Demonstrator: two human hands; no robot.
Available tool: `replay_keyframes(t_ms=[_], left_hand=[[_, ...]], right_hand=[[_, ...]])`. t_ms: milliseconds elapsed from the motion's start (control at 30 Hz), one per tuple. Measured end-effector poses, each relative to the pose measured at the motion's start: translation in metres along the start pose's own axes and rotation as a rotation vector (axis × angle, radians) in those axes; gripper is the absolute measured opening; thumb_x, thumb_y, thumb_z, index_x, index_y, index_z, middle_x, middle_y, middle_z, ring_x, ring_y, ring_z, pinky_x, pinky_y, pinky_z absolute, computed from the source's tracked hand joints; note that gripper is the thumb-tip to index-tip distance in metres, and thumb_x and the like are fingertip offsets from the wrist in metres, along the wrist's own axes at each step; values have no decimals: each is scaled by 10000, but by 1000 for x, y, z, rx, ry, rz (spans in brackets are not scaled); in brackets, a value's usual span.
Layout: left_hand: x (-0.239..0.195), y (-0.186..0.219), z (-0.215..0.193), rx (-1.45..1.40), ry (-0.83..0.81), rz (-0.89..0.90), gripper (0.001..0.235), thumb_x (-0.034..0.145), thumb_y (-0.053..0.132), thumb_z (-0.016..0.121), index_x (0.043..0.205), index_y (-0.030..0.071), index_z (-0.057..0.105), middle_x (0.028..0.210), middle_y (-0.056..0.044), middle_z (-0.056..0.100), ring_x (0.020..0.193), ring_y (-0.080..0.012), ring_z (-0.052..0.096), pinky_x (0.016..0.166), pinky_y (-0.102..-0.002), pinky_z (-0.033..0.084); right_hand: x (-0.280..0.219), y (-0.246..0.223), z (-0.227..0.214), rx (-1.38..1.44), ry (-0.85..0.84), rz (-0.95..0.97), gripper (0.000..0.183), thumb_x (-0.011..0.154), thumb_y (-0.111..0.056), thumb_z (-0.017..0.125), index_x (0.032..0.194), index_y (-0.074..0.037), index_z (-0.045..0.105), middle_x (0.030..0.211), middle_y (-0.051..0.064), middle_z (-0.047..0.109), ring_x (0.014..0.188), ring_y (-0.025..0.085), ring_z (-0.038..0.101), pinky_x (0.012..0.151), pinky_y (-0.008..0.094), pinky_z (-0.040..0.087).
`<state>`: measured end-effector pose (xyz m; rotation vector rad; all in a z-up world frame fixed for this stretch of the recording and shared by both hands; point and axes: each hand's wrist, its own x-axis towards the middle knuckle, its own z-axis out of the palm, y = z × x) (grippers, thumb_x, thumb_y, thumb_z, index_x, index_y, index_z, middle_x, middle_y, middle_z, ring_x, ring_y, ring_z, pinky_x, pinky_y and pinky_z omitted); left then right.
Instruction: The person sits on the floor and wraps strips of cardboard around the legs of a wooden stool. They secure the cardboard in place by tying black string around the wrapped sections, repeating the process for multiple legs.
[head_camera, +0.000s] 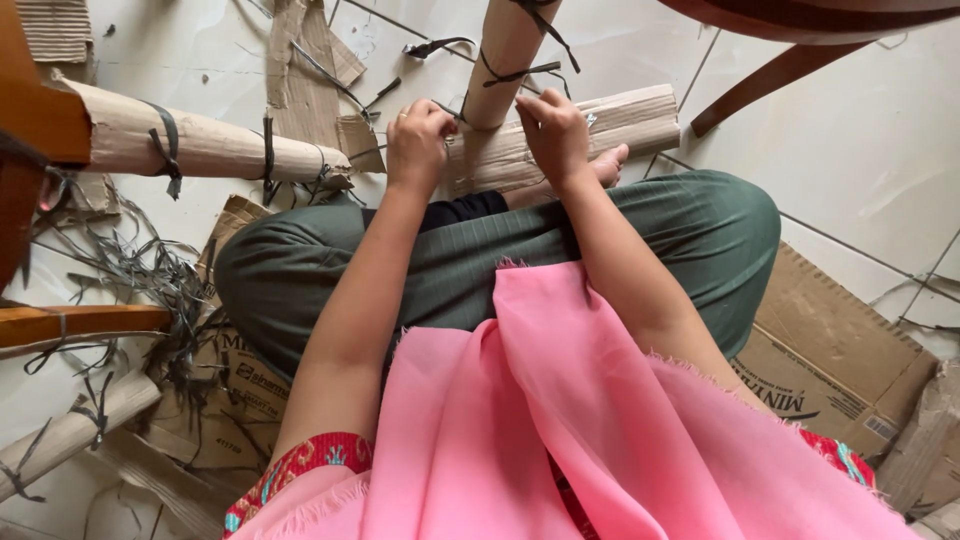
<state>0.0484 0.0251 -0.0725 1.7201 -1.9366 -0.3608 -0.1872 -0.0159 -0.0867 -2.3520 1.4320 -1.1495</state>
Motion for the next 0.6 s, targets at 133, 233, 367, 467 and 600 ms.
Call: replay_keyframes(t_ms=[133, 233, 367, 467, 600], left_hand=[[-7, 16, -3, 72, 90, 210, 128, 837, 30, 818, 808, 109, 720, 954, -16, 668, 854, -241, 591, 698, -369, 441], [-8, 20, 0, 63, 234, 377, 196, 911, 161, 691, 757, 265, 630, 1037, 99, 614, 1001, -173, 615, 816, -335, 466], [-5, 28, 2, -136, 214, 467, 149, 927, 175, 712, 833, 284, 673, 975, 125, 653, 1052, -127, 651, 895, -286, 446], [-2, 27, 16, -328, 199, 440, 162, 928, 82, 687, 911, 241, 711, 903, 70, 676, 952, -207, 686, 853, -339, 491], [3, 9, 39, -432, 191, 436, 367, 855, -33, 707, 1067, 262, 762, 835, -62, 674, 778, -363, 665, 764, -464, 511]], right_hand=[[-10, -1, 0, -7, -46, 58, 78, 993, -167, 720, 967, -115, 772, 812, 25, 627, 593, 252, 599, 471, 383, 476], [-18, 4, 6, -41, 4, 18, 39, 914, -256, 782, 908, -231, 753, 741, 31, 580, 649, 320, 673, 557, 430, 561], [-25, -8, 2, -75, -5, -38, 76, 897, -234, 766, 833, -230, 725, 715, 19, 567, 632, 316, 667, 560, 416, 559], [-28, -21, -4, -70, -20, -84, 102, 901, -216, 748, 805, -214, 713, 707, 33, 565, 629, 321, 665, 569, 414, 554], [-21, -40, -15, -44, -35, -125, 126, 926, -161, 699, 802, -176, 687, 690, 82, 540, 609, 372, 643, 549, 435, 529]])
